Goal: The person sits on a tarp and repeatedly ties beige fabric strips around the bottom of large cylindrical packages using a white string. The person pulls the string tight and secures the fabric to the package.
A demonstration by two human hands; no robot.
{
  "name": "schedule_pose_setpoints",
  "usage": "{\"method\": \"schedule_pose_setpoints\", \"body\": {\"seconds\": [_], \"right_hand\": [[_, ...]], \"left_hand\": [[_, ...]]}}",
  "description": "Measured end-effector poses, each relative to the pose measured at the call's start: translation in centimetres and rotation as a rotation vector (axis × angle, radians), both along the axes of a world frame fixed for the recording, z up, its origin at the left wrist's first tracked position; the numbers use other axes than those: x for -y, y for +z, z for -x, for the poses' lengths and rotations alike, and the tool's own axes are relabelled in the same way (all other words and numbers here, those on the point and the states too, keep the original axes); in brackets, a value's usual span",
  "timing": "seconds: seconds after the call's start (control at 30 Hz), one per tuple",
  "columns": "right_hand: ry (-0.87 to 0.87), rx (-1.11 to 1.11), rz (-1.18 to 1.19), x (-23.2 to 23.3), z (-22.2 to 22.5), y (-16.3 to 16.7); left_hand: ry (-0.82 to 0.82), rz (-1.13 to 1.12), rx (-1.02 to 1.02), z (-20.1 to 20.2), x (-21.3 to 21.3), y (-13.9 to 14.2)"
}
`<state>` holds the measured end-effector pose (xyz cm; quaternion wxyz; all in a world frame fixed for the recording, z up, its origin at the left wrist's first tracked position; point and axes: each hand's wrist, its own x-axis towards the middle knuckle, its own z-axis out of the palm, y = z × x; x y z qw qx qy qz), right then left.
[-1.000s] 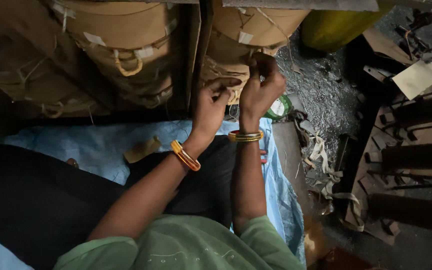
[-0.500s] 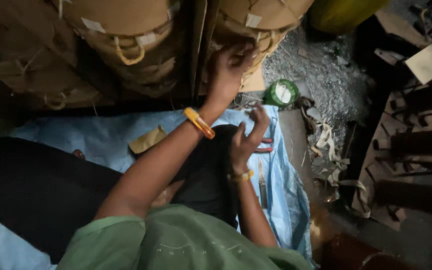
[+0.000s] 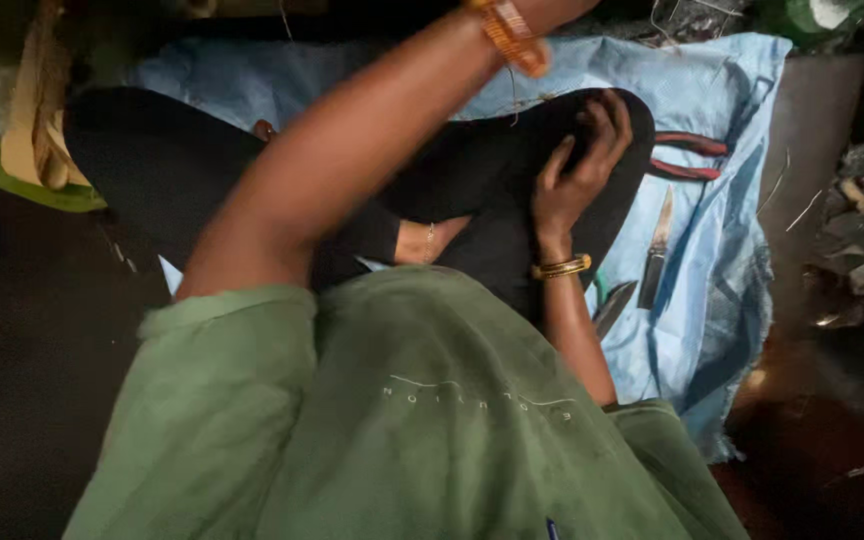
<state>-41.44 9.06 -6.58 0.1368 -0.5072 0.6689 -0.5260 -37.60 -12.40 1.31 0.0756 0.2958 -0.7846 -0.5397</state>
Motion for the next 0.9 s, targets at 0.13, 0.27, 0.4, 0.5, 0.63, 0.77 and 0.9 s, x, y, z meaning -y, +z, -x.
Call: {"method": "schedule_pose_setpoints", "body": {"seconds": [0.13, 0.27, 0.4, 0.5, 0.63, 0.77, 0.9], "right_hand": [[-0.006, -0.038, -0.009, 0.4, -0.6, 0.6], [-0.078, -0.220, -0.031, 1.3, -1.8, 0.5], [-0.057, -0.305, -0.085, 1.8, -3.4, 1.3], [-0.079, -0.338, -0.065, 1.6, -3.7, 2.9], [-0.113, -0.295, -0.054, 1.2, -4.6, 5.2], [-0.113, -0.165, -0.044, 0.5, -6.5, 7.3], [0.148, -0.093, 0.045, -0.4, -9.5, 9.2]], "left_hand": [[-0.104, 0.138, 0.090, -6.5, -1.0, -2.0], [0.282, 0.473, 0.361, -17.9, -5.8, -6.3], [0.606, 0.700, 0.322, -24.4, -10.7, -9.9], [0.615, 0.712, 0.287, -25.3, -11.6, -11.6], [0.677, 0.475, 0.060, -25.7, -11.6, -12.4], [0.790, 0.058, -0.165, -27.1, -13.0, -11.0], [0.745, -0.061, -0.143, -27.7, -15.7, -6.1]]}}
